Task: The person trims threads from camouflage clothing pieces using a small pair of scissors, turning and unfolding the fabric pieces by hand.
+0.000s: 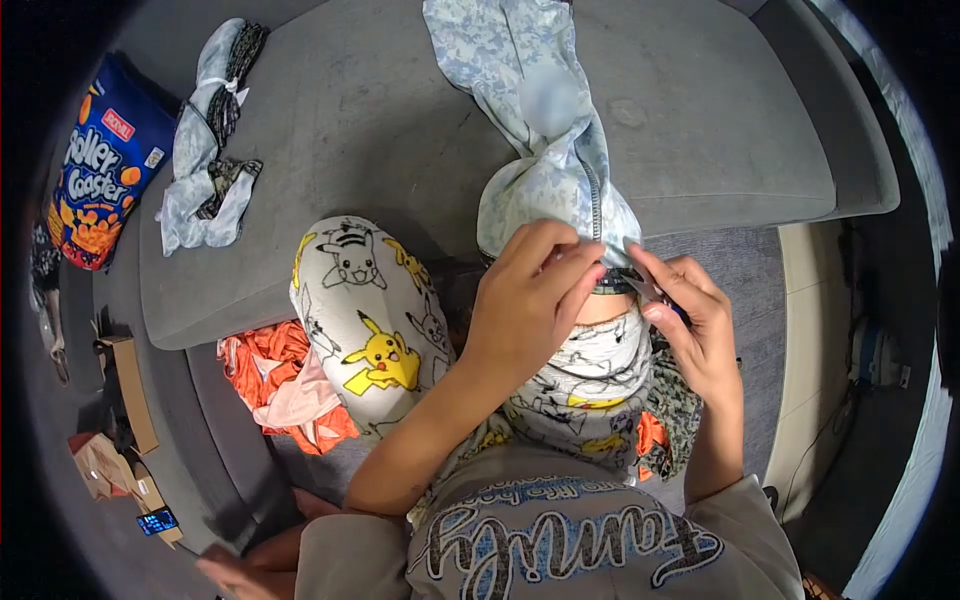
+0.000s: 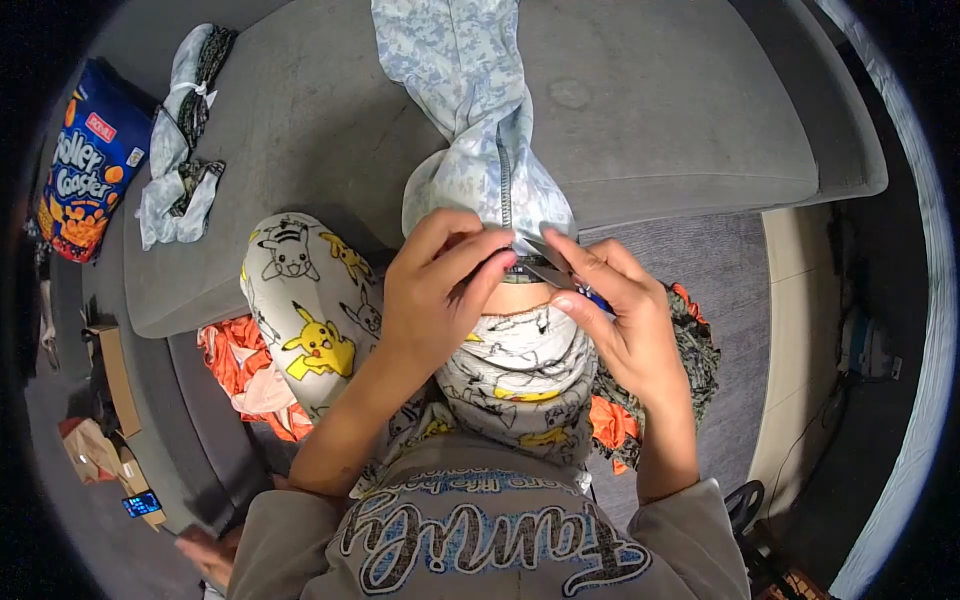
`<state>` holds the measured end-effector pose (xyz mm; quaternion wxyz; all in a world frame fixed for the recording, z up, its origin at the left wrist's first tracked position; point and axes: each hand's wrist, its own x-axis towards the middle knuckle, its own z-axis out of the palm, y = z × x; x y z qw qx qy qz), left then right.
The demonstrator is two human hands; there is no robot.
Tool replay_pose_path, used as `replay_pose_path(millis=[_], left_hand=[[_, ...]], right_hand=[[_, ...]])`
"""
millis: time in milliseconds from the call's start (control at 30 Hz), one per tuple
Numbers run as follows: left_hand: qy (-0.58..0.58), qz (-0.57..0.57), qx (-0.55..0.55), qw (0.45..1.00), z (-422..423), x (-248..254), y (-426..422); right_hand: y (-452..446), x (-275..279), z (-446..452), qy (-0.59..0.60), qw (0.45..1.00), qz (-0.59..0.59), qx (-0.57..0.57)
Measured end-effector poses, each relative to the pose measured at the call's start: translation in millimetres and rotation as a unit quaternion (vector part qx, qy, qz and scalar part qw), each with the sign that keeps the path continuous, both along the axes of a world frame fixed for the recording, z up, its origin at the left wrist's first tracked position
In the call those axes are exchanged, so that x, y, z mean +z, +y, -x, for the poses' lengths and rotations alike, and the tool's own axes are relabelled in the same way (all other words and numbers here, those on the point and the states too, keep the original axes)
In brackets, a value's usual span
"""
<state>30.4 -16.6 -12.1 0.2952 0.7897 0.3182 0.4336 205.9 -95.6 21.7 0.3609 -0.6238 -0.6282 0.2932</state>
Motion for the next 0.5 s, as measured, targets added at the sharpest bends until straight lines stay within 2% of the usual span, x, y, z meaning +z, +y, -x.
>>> replay_pose_path(millis=[33, 167, 333, 500], left_hand=[[-0.005, -0.031, -0.006, 0.999, -0.6, -6.1, 0.6], [-0.020, -0.009, -0.007, 1.000, 0.3, -8.5, -5.9], [-0.090, 0.114, 0.038, 0.989, 2.8, -4.9, -21.9], [-0.075, 0.065, 0.056, 0.993, 3.7, -13.4, -26.8]], right_hand=[[0.5, 0.8, -0.3, 0.000, 1.000, 0.000, -0.002], [0.9, 1.3, -2.4, -0.086, 0.994, -0.061, 0.010], [5.5, 1.0, -0.5, -0.176, 0.979, -0.100, 0.025], [14.9, 0.5, 1.3, -0.221, 0.966, -0.135, 0.030]])
